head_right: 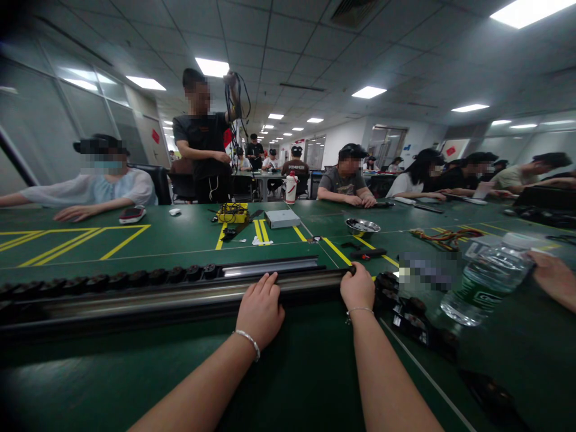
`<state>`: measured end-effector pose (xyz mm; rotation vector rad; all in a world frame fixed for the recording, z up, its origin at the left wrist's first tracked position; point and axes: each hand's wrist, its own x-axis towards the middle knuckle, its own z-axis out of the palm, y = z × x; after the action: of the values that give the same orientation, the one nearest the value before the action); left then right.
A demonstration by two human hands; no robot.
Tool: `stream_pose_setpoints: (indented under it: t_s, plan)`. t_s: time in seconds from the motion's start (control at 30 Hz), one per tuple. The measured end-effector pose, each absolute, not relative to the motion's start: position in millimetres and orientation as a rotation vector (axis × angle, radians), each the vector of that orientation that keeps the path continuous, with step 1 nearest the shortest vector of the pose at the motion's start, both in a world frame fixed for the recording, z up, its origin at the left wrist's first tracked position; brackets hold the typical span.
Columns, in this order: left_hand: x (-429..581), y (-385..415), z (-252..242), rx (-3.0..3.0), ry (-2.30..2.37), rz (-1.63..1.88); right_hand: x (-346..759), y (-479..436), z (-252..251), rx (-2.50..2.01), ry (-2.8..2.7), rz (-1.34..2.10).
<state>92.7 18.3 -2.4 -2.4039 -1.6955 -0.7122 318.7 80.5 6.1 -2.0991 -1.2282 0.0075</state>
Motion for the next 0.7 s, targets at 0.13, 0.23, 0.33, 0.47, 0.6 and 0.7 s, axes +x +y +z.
stream_pose_setpoints:
  t_s: [0.13, 0.23, 0.33, 0.47, 0.6, 0.7]
  plan:
    - [92.6, 18.4, -3.5, -2.391, -1.686, -0.727, 319.8, 81.4, 5.5, -2.1, -1.231, 0.0]
    - [92.6, 18.0, -3.5, -2.386, -1.682, -0.728, 319.8, 81.0, 5.6, -2.097, -1.224, 0.004]
    - [92.8, 17.6, -3.3, -2.384, -1.686, -0.723, 319.6, 80.3, 5.9, -2.091, -1.223, 0.005]
    - [92.9, 18.2, -4.2, -2.386, -1.68, -0.722, 320.3, 80.7, 4.3, -2.073, -1.218, -0.009]
    - [92.6, 19.2, -5.3, -2.379, -1.672, -0.731, 321.7, 82.4, 0.4, -2.007, -1.216, -0.068]
    - [92.6, 19.3, -5.7, -2.368, -1.669, -0.745, 322.1, 83.1, -0.8, -1.979, -1.213, -0.085]
